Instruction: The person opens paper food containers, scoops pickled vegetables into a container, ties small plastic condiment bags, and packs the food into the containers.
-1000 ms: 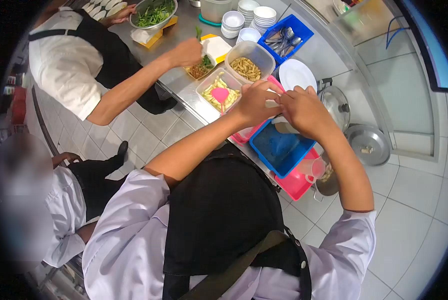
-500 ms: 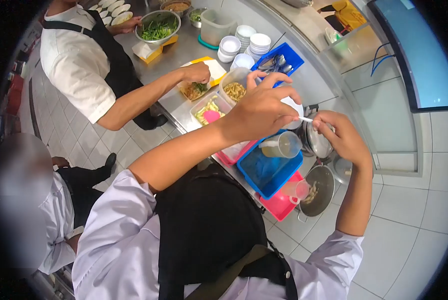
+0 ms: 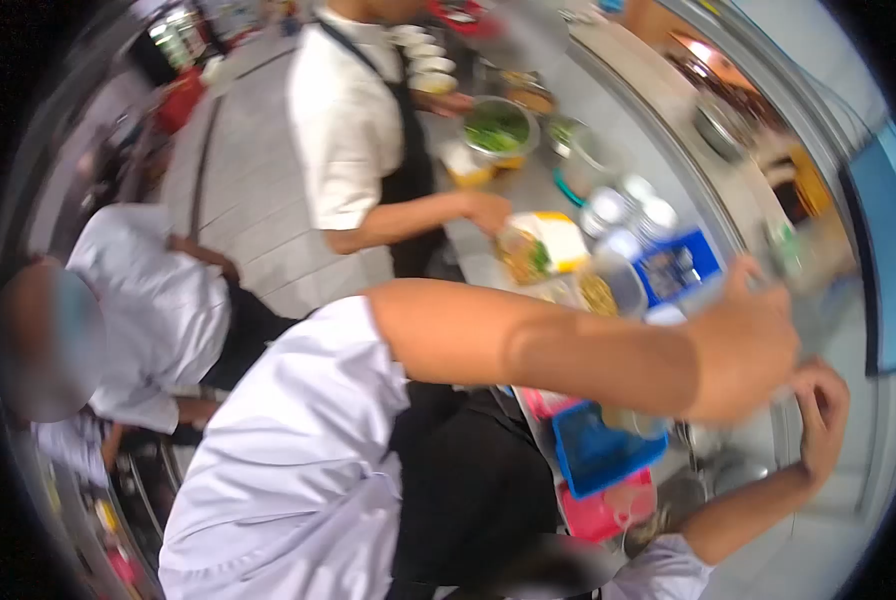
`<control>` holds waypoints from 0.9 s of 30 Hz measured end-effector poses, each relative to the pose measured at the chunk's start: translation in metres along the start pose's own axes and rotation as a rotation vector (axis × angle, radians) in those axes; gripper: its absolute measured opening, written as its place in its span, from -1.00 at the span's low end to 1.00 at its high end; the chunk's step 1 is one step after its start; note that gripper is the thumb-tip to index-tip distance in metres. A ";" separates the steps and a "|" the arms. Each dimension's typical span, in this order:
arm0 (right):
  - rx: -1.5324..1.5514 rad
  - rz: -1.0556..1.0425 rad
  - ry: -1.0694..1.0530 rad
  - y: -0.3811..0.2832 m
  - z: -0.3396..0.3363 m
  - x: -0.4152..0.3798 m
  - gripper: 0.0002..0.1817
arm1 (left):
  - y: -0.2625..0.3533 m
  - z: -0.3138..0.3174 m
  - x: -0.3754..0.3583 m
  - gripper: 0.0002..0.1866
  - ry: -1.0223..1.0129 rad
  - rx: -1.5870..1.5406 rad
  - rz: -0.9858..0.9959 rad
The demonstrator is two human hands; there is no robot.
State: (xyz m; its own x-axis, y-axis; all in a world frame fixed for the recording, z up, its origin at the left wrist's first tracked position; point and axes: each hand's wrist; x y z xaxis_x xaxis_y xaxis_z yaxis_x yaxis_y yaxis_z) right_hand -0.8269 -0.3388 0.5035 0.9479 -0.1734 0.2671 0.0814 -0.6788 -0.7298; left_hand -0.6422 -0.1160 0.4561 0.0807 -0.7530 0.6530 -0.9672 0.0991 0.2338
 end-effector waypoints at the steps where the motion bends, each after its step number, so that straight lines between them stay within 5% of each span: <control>1: 0.092 -0.091 -0.043 0.017 -0.009 0.001 -0.84 | 0.009 -0.001 0.004 -0.91 0.063 -0.039 0.023; 4: 0.249 -0.147 -0.065 0.085 0.012 0.007 -0.83 | 0.043 0.000 0.015 -0.92 0.093 -0.008 0.037; 6: 0.414 -0.093 0.007 0.126 0.046 0.022 -0.82 | 0.060 0.041 0.036 -0.86 0.289 -0.068 -0.128; 11: 0.958 0.063 0.272 0.188 0.164 0.075 -0.80 | 0.019 0.171 0.032 -0.83 0.489 -0.072 -0.319; 13: 1.144 0.106 0.356 0.195 0.207 0.091 -0.78 | 0.012 0.177 0.026 -0.77 0.522 -0.082 -0.357; 18: 1.422 0.185 0.526 0.202 0.286 0.111 -0.75 | -0.016 0.097 -0.005 -0.89 0.150 -0.022 -0.585; 22: 1.488 0.237 0.620 0.200 0.323 0.100 -0.72 | -0.052 0.150 -0.019 -0.88 0.432 0.021 -0.641; 25: 1.486 0.280 0.689 0.206 0.341 0.079 -0.69 | -0.082 0.157 -0.045 -0.90 0.213 0.140 -0.553; 27: 1.462 0.301 0.737 0.210 0.353 0.062 -0.68 | -0.085 0.170 -0.066 -0.92 0.296 0.153 -0.519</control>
State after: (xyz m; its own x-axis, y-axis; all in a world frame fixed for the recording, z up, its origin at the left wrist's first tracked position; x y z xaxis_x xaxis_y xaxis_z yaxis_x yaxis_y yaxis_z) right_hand -0.6418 -0.2401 0.1447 0.6780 -0.7314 -0.0736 0.5384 0.5623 -0.6277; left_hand -0.6061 -0.1851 0.2709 0.5924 -0.4634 0.6590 -0.8056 -0.3428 0.4832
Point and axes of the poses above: each hand's wrist, its own x-axis towards the middle knuckle, its own z-axis out of the palm, y = z × x, and after that the axes turned 9 degrees about x, right-handed
